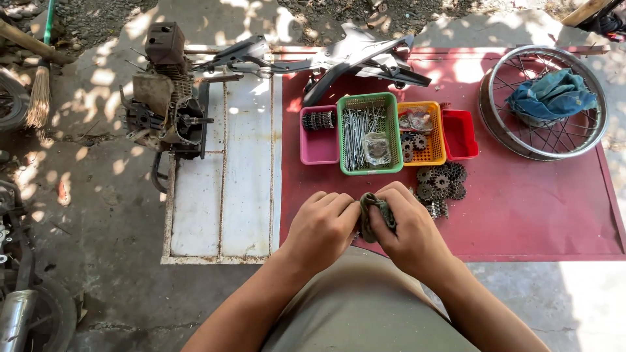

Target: Cleaning and inspecting various motorcycle gears and engine components using a cloth on a workbench.

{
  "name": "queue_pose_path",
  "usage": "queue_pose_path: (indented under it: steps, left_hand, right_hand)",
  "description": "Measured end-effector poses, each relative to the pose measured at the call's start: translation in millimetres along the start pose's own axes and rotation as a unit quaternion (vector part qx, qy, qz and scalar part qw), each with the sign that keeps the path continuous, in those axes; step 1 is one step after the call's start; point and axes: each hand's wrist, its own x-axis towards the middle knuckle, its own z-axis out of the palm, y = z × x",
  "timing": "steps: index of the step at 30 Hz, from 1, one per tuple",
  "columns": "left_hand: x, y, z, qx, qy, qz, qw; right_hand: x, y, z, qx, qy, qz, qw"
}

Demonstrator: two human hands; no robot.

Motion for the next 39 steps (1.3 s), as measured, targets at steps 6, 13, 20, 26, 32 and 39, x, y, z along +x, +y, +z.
queue_pose_path:
  steps: [6,13,20,26,32,39]
  left_hand:
    - [-4,6,22,-0.139,0.122,-0.174,0.967]
    - [-5,18,8,-0.372,0.119,-0.266,0.881]
    - [4,16,-15,-0.386,0.055,-0.207,0.897]
    - [1,20,-22,-0.371,0.029,-0.179,0.911]
    - [-4,19,-19,-0.251,0.009,-0.125,0.960]
    - [-4,14,-18,-0.195,0.009,-0.121,0.973]
  right_hand:
    - [5,19,23,0.111,0.083,0.120,0.983]
    - [4,3,-9,0.144,0.157,0.048,0.976]
    - [-1,-29,-32,0.057,0.029,-0.049,0.997]
    - [-4,-33,-28,0.047,-0.011,-0.024,0.999]
    - [-6,-15,-22,0.033,-0.025,0.006,0.999]
    - [-1,-3,-12,0.097,0.067,0.113,0.987]
